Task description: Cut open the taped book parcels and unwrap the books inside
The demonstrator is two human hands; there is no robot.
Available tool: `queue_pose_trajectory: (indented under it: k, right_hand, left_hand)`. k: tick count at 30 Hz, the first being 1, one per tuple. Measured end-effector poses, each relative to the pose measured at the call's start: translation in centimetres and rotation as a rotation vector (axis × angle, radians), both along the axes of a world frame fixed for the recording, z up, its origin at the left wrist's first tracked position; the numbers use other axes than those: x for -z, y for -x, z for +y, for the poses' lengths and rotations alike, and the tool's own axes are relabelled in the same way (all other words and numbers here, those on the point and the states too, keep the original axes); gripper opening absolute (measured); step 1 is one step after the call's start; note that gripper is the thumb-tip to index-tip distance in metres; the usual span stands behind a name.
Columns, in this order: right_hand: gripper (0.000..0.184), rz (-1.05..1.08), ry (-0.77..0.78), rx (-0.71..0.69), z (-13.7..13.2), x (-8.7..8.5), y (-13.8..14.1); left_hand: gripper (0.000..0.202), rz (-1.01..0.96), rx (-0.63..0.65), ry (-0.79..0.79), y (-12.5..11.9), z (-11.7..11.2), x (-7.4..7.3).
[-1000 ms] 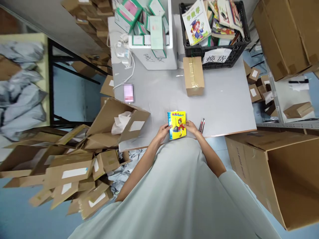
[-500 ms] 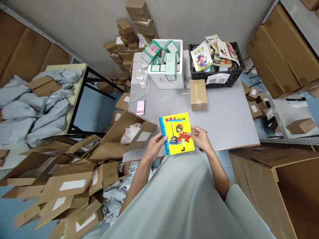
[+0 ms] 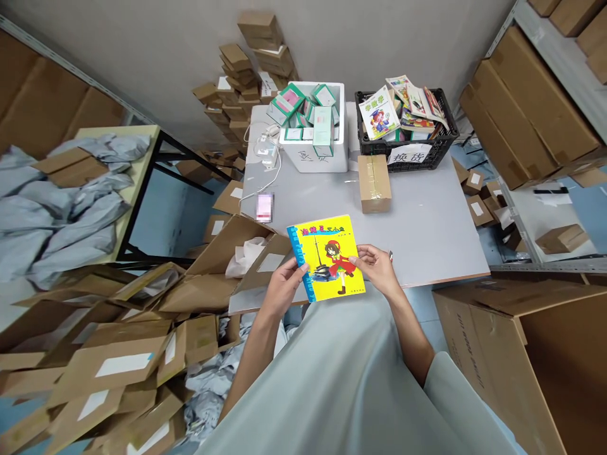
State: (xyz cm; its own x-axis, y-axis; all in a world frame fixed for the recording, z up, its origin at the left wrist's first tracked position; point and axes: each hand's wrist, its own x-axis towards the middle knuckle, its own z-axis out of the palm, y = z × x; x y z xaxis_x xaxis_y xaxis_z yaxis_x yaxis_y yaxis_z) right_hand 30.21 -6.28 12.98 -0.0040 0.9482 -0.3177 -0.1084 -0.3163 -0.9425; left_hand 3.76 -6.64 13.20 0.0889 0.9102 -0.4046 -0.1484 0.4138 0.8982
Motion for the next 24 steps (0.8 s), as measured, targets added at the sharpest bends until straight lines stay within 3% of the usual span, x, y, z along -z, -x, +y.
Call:
queue_pose_trajectory:
  k: [4, 8, 11, 13, 16, 18, 20, 24]
  right_hand:
    - [0.061, -0.062, -0.022, 0.013, 0.4, 1.6, 0.4]
    - [0.059, -0.429, -0.192, 0.093, 0.0, 2.4, 1.5]
    - [0.054, -0.569, -0.291, -0.105, -1.3, 2.1, 3.3]
    - [0.066, -0.586, -0.297, -0.268, -2.2, 2.0, 4.9]
    - [0.089, -0.633, -0.313, -0.314, -3.0, 2.3, 6.8]
    - [0.087, -0.601, -0.326, -0.282, -2.9, 2.7, 7.4]
    - [0.073, -0.498, -0.289, -0.228, -2.3, 3.0, 7.1]
    - [0.05, -0.07, -0.05, -0.114, -0.8, 3.0, 5.2]
  left_hand:
    - [0.066, -0.036, -0.036, 0.044, -0.6, 0.1, 0.0]
    - [0.059, -0.016, -0.142, 0.021, -1.8, 0.5, 0.5]
    - [0.052, 0.068, -0.212, -0.075, -3.0, 0.7, 1.0]
    - [0.047, 0.117, -0.231, -0.148, -3.9, 0.5, 1.0]
    - [0.039, 0.184, -0.179, -0.214, -4.9, -0.2, 0.6]
    - [0.039, 0.237, -0.114, -0.245, -5.3, -0.6, 0.2]
    - [0.041, 0.256, -0.051, -0.277, -5.3, -0.7, 0.1]
    - [0.041, 0.158, -0.031, -0.281, -4.2, -0.2, 0.6]
